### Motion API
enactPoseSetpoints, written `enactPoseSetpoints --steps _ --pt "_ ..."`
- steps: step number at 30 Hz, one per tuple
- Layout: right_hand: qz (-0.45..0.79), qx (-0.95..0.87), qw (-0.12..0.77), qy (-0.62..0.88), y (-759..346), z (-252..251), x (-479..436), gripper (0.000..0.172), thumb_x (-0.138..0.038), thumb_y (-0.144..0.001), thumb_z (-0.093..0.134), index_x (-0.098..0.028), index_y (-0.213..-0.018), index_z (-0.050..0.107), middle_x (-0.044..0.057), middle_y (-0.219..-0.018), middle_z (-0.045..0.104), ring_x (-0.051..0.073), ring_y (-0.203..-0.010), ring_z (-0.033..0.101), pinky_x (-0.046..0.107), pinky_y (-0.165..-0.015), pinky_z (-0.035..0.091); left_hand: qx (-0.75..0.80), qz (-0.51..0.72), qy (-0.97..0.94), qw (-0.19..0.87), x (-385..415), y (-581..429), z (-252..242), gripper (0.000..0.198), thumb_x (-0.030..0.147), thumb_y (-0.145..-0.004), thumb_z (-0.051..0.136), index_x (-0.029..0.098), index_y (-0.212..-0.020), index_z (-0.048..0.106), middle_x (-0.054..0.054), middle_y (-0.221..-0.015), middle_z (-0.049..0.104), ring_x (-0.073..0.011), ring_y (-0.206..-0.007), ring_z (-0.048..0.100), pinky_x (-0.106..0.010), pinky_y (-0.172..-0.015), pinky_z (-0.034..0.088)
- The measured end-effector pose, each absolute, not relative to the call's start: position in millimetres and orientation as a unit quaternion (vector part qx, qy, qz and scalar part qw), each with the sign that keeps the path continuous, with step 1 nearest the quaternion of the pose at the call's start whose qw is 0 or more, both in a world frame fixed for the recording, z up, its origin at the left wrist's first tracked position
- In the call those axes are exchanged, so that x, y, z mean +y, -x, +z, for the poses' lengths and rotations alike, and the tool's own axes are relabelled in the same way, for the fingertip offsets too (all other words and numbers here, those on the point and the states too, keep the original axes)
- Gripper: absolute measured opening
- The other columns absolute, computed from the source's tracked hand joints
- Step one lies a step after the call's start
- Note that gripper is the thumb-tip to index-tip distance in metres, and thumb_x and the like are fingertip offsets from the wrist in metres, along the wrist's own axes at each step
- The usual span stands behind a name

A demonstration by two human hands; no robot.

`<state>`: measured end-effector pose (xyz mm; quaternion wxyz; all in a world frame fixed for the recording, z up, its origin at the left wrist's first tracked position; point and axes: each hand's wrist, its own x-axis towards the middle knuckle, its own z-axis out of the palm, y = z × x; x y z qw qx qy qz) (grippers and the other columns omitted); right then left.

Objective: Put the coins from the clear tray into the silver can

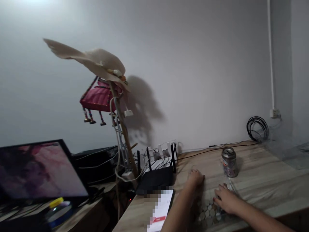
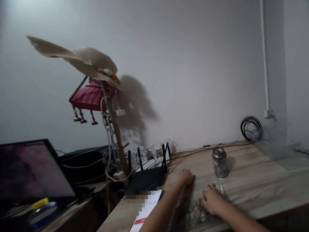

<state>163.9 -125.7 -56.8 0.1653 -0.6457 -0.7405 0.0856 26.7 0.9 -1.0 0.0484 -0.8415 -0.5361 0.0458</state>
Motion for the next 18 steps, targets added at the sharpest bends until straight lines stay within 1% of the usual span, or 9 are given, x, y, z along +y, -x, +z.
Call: enactPoseSetpoints --steps 2,5,7,8,10,14,16,18 --pt "0.092 -0.752 0.176 0.629 -164 -57 -126 0.040 -0.039 -0.081 0.036 -0.016 -0.101 0.062 0.015 -0.112 0.055 0.026 -0.111 0.044 0.035 -0.091 0.032 -0.527 0.074 0.845 0.053 -1 -30 -10 0.051 0.036 -0.082 0.030 0.006 -0.115 0.054 -0.024 -0.122 0.047 -0.0349 -0.117 0.039 -0.046 -0.092 0.031" --pt "0.099 -0.755 0.169 0.626 -166 -52 -128 0.037 -0.037 -0.080 0.038 -0.013 -0.094 0.063 0.015 -0.106 0.057 0.023 -0.101 0.051 0.031 -0.086 0.035 -0.503 0.102 0.857 0.040 -15 -30 -24 0.049 0.039 -0.082 0.032 0.010 -0.111 0.058 -0.021 -0.123 0.047 -0.0342 -0.120 0.036 -0.046 -0.094 0.028" --pt "0.099 -0.756 0.165 0.625 -168 -49 -129 0.035 -0.036 -0.079 0.040 -0.013 -0.091 0.063 0.015 -0.103 0.058 0.023 -0.098 0.052 0.030 -0.084 0.036 -0.497 0.099 0.861 0.028 -30 -25 -29 0.049 0.042 -0.082 0.031 0.012 -0.111 0.057 -0.020 -0.124 0.047 -0.0333 -0.121 0.035 -0.046 -0.094 0.028" --pt "0.097 -0.758 0.166 0.624 -168 -48 -129 0.033 -0.036 -0.078 0.041 -0.013 -0.090 0.063 0.014 -0.102 0.058 0.023 -0.097 0.052 0.029 -0.083 0.036 -0.495 0.091 0.864 0.021 -38 -21 -30 0.050 0.044 -0.082 0.030 0.012 -0.111 0.056 -0.020 -0.124 0.047 -0.0323 -0.120 0.036 -0.046 -0.093 0.029" --pt "0.092 -0.760 0.166 0.622 -170 -47 -130 0.030 -0.035 -0.077 0.044 -0.015 -0.088 0.063 0.013 -0.100 0.060 0.022 -0.096 0.053 0.029 -0.081 0.036 -0.489 0.052 0.871 -0.013 -56 -13 -26 0.052 0.047 -0.082 0.029 0.013 -0.110 0.056 -0.019 -0.116 0.053 -0.0290 -0.112 0.045 -0.042 -0.089 0.034" --pt "0.091 -0.757 0.163 0.626 -172 -46 -133 0.025 -0.033 -0.074 0.048 -0.017 -0.086 0.064 0.010 -0.096 0.063 0.021 -0.093 0.054 0.027 -0.078 0.037 -0.470 0.055 0.877 -0.087 -85 -5 -10 0.046 0.047 -0.082 0.030 0.016 -0.098 0.061 -0.014 -0.099 0.062 -0.0243 -0.096 0.056 -0.035 -0.081 0.040" --pt "0.090 -0.752 0.170 0.630 -173 -45 -134 0.027 -0.032 -0.074 0.047 -0.018 -0.091 0.064 0.010 -0.095 0.064 0.021 -0.092 0.055 0.027 -0.076 0.037 -0.481 0.022 0.870 -0.108 -93 -7 -5 0.046 0.047 -0.083 0.030 0.016 -0.095 0.062 -0.012 -0.095 0.064 -0.0223 -0.089 0.058 -0.031 -0.076 0.042" --pt "0.097 -0.756 0.181 0.621 -175 -44 -134 0.031 -0.031 -0.075 0.046 -0.018 -0.098 0.062 0.009 -0.093 0.064 0.019 -0.088 0.056 0.026 -0.075 0.037 -0.505 -0.027 0.857 -0.097 -96 -10 -5 0.044 0.041 -0.084 0.028 0.015 -0.095 0.062 -0.013 -0.095 0.064 -0.0208 -0.087 0.058 -0.029 -0.075 0.042"
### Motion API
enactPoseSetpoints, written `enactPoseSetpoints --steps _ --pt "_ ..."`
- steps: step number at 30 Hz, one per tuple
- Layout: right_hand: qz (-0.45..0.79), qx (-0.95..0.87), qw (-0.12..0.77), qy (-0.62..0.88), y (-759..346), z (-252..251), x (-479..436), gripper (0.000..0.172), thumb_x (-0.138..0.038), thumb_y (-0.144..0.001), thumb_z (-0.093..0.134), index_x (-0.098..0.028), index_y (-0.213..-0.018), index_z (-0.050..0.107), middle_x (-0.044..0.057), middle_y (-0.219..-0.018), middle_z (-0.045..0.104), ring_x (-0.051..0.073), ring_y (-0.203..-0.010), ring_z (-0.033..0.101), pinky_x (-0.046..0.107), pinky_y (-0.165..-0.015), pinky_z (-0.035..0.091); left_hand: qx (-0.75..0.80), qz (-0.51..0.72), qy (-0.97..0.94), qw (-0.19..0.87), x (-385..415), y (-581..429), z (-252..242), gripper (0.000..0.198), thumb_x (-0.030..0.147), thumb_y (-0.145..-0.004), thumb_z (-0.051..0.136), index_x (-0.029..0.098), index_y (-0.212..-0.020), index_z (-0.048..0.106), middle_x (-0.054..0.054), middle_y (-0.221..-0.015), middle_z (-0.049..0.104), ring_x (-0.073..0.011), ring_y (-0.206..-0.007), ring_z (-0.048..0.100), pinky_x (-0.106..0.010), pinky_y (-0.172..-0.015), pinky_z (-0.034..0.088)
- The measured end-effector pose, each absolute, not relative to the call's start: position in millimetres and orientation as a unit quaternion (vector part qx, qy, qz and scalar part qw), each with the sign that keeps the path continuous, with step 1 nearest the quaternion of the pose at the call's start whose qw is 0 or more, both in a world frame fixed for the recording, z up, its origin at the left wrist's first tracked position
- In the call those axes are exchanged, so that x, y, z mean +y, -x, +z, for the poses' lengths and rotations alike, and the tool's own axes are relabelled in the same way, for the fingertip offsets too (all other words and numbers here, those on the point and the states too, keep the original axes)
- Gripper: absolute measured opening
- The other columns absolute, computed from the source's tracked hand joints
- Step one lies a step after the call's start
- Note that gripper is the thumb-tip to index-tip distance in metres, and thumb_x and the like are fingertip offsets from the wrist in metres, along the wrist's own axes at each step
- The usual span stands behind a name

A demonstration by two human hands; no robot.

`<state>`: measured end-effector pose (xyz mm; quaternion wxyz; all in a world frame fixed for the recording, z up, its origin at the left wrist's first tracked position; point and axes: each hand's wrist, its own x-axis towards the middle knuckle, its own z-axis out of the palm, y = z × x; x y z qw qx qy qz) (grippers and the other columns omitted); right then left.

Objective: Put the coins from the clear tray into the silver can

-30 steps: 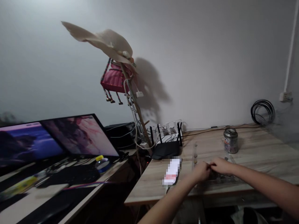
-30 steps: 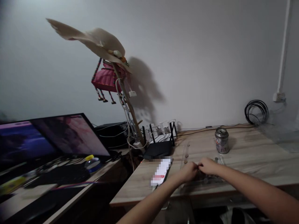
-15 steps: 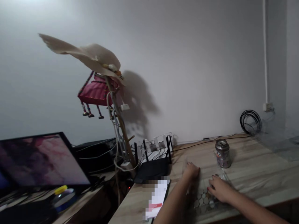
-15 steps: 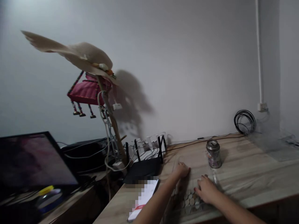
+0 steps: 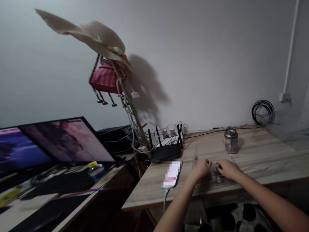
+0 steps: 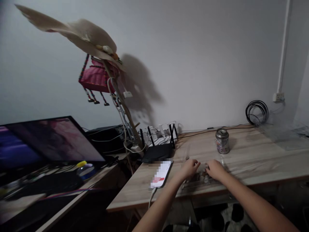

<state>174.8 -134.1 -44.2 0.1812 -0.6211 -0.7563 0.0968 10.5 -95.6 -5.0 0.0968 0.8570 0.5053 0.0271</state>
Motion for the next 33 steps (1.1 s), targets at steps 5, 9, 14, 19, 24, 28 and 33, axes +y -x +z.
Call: enactPoseSetpoints --steps 5,9,14,19,24,28,33 --pt "0.120 -0.781 0.192 0.582 -180 -45 -132 0.043 -0.036 -0.066 0.056 -0.018 -0.105 0.060 0.009 -0.100 0.060 0.020 -0.093 0.053 0.027 -0.077 0.037 0.530 0.050 -0.844 0.071 -91 -16 -17 0.034 0.023 -0.079 0.038 0.009 -0.098 0.061 -0.017 -0.107 0.058 -0.0217 -0.099 0.054 -0.029 -0.084 0.038" --pt "0.138 -0.790 0.193 0.566 -182 -45 -129 0.053 -0.038 -0.062 0.060 -0.017 -0.111 0.057 0.010 -0.103 0.057 0.021 -0.091 0.052 0.028 -0.077 0.038 0.531 0.050 -0.842 0.082 -92 -18 -24 0.034 0.018 -0.078 0.036 0.010 -0.096 0.063 -0.014 -0.102 0.062 -0.0203 -0.099 0.054 -0.027 -0.085 0.037" --pt "0.168 -0.804 0.186 0.539 -181 -45 -128 0.039 -0.032 -0.063 0.059 -0.018 -0.100 0.061 0.005 -0.095 0.059 0.016 -0.085 0.052 0.025 -0.074 0.039 0.511 0.031 -0.849 0.128 -102 -19 -27 0.032 0.018 -0.076 0.037 0.012 -0.087 0.066 -0.009 -0.087 0.067 -0.0146 -0.079 0.059 -0.021 -0.069 0.041" --pt "0.212 -0.817 0.129 0.521 -183 -40 -128 0.039 -0.024 -0.059 0.062 -0.018 -0.098 0.060 0.000 -0.084 0.062 0.012 -0.074 0.053 0.020 -0.063 0.040 0.502 0.041 -0.853 0.139 -111 -17 -29 0.032 0.023 -0.079 0.036 0.012 -0.082 0.067 -0.009 -0.083 0.067 -0.0140 -0.075 0.059 -0.021 -0.066 0.040" --pt "0.239 -0.814 0.004 0.530 -182 -27 -123 0.026 -0.010 -0.050 0.061 -0.018 -0.074 0.067 -0.003 -0.066 0.063 0.012 -0.062 0.054 0.021 -0.056 0.039 0.504 0.064 -0.851 0.129 -118 -16 -27 0.034 0.027 -0.081 0.034 0.014 -0.088 0.065 -0.011 -0.090 0.066 -0.0158 -0.081 0.058 -0.022 -0.069 0.039" --pt "0.206 -0.799 -0.059 0.562 -174 -17 -120 0.031 -0.004 -0.045 0.060 -0.018 -0.072 0.067 0.001 -0.066 0.064 0.016 -0.063 0.056 0.025 -0.058 0.040 0.502 0.067 -0.852 0.134 -119 -15 -27 0.034 0.029 -0.082 0.035 0.014 -0.088 0.065 -0.010 -0.089 0.066 -0.0153 -0.079 0.058 -0.022 -0.067 0.039" --pt "0.146 -0.788 -0.092 0.592 -171 -6 -126 0.041 -0.004 -0.044 0.063 -0.019 -0.081 0.064 0.006 -0.082 0.065 0.022 -0.076 0.058 0.030 -0.065 0.041 0.502 0.087 -0.848 0.147 -118 -14 -28 0.034 0.032 -0.082 0.036 0.014 -0.086 0.065 -0.010 -0.088 0.066 -0.0159 -0.079 0.058 -0.022 -0.067 0.038"
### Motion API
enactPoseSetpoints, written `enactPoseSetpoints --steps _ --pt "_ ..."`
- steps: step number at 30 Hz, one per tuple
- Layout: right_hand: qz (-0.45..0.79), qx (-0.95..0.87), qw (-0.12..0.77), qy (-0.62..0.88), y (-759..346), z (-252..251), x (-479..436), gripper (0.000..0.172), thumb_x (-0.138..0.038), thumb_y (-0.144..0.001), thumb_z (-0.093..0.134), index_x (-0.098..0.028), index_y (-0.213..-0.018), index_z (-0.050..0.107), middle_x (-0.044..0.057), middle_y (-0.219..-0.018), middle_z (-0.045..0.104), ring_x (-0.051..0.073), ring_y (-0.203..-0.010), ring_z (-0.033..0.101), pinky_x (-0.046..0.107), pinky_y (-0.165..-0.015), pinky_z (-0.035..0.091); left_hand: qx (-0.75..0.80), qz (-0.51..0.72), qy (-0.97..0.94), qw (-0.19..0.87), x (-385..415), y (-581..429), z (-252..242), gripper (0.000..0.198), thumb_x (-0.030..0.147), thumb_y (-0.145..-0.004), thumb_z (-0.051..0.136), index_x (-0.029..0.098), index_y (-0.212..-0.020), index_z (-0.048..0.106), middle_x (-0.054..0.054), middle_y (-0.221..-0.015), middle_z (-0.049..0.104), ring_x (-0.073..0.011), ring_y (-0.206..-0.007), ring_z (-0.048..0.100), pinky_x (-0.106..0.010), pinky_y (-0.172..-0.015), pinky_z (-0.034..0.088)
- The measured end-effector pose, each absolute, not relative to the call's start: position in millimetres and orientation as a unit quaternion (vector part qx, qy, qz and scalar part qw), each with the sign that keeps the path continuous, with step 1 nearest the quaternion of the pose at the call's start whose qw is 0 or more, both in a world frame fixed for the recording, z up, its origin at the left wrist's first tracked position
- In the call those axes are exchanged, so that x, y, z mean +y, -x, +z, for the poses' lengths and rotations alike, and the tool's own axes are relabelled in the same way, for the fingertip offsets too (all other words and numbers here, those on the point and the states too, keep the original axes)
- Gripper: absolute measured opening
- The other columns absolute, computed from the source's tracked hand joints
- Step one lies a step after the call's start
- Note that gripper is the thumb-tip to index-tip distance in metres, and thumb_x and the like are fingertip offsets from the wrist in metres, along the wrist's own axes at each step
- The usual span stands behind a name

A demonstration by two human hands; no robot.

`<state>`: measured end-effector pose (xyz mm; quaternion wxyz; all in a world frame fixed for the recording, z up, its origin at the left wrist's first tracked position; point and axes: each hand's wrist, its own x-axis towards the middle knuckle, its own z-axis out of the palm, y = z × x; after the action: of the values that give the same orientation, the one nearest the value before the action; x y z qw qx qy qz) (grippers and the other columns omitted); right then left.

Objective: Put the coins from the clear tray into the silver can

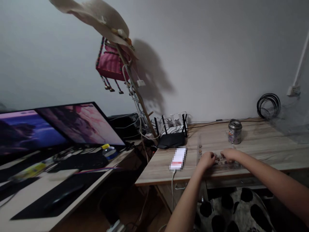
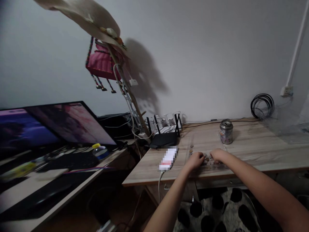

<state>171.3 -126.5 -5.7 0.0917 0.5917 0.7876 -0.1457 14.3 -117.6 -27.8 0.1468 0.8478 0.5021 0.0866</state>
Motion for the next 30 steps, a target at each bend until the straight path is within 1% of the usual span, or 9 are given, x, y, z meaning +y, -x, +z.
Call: enactPoseSetpoints --steps 7,10,16,18,19,22,25,27,30 --pt "-0.153 0.775 0.165 -0.590 -178 -2 -126 0.013 -0.006 -0.045 0.065 -0.017 -0.052 0.060 0.007 -0.069 0.065 0.022 -0.077 0.058 0.029 -0.068 0.041 0.502 0.108 -0.843 0.162 -118 -13 -26 0.034 0.032 -0.082 0.037 0.014 -0.087 0.065 -0.010 -0.089 0.066 -0.0158 -0.080 0.058 -0.023 -0.068 0.038" --pt "-0.169 0.768 0.178 -0.592 -178 -5 -125 0.011 -0.007 -0.047 0.064 -0.016 -0.047 0.057 0.007 -0.064 0.064 0.021 -0.073 0.059 0.030 -0.066 0.042 0.497 0.112 -0.844 0.168 -116 -12 -27 0.033 0.032 -0.082 0.037 0.014 -0.087 0.065 -0.009 -0.087 0.066 -0.0158 -0.079 0.058 -0.022 -0.067 0.039" --pt "-0.221 0.745 0.179 -0.603 -181 -8 -122 0.009 -0.008 -0.046 0.063 -0.016 -0.047 0.058 0.002 -0.050 0.057 0.018 -0.061 0.057 0.029 -0.060 0.043 0.496 0.142 -0.835 0.191 -114 -12 -32 0.032 0.031 -0.079 0.039 0.014 -0.082 0.065 -0.009 -0.081 0.066 -0.0159 -0.075 0.057 -0.024 -0.066 0.039" --pt "-0.240 0.736 0.175 -0.608 -184 -8 -121 0.009 -0.010 -0.045 0.066 -0.015 -0.047 0.058 0.002 -0.048 0.057 0.018 -0.058 0.057 0.030 -0.059 0.044 0.498 0.166 -0.820 0.227 -114 -12 -33 0.029 0.030 -0.077 0.041 0.013 -0.076 0.065 -0.008 -0.076 0.065 -0.0162 -0.074 0.057 -0.025 -0.067 0.039" --pt "-0.250 0.732 0.171 -0.610 -185 -7 -120 0.009 -0.012 -0.044 0.067 -0.015 -0.047 0.058 0.002 -0.048 0.057 0.017 -0.056 0.056 0.030 -0.057 0.044 0.502 0.190 -0.801 0.266 -113 -12 -33 0.026 0.029 -0.075 0.044 0.013 -0.073 0.064 -0.007 -0.074 0.065 -0.0164 -0.075 0.056 -0.025 -0.068 0.039" --pt "-0.272 0.727 0.124 -0.619 -184 -3 -115 0.012 -0.016 -0.045 0.069 -0.013 -0.054 0.061 0.002 -0.050 0.058 0.014 -0.049 0.054 0.027 -0.052 0.044 0.515 0.282 -0.695 0.415 -108 -11 -32 0.020 0.025 -0.073 0.047 0.012 -0.070 0.062 -0.006 -0.073 0.063 -0.0166 -0.079 0.055 -0.026 -0.072 0.041" --pt "-0.270 0.737 0.016 -0.620 -170 4 -105 0.016 -0.017 -0.055 0.065 -0.013 -0.070 0.064 0.001 -0.057 0.062 0.011 -0.048 0.053 0.022 -0.050 0.043 0.513 0.330 -0.624 0.488 -103 -11 -28 0.029 0.024 -0.081 0.033 0.011 -0.084 0.060 -0.008 -0.085 0.063 -0.0148 -0.082 0.057 -0.026 -0.073 0.044" --pt "-0.267 0.747 -0.059 -0.606 -153 10 -98 0.020 -0.017 -0.061 0.060 -0.013 -0.080 0.064 0.002 -0.063 0.064 0.010 -0.051 0.055 0.019 -0.050 0.042 0.495 0.348 -0.588 0.537 -103 -12 -24 0.036 0.023 -0.084 0.024 0.012 -0.090 0.057 -0.009 -0.089 0.062 -0.0136 -0.081 0.058 -0.027 -0.072 0.046" --pt "-0.254 0.764 -0.145 -0.575 -131 16 -88 0.023 -0.022 -0.069 0.054 -0.013 -0.088 0.064 0.004 -0.076 0.067 0.011 -0.062 0.058 0.018 -0.056 0.043 0.402 0.452 -0.367 0.707 -109 -13 -19 0.032 0.019 -0.084 0.025 0.012 -0.087 0.056 -0.009 -0.081 0.061 -0.0140 -0.076 0.060 -0.030 -0.070 0.049"
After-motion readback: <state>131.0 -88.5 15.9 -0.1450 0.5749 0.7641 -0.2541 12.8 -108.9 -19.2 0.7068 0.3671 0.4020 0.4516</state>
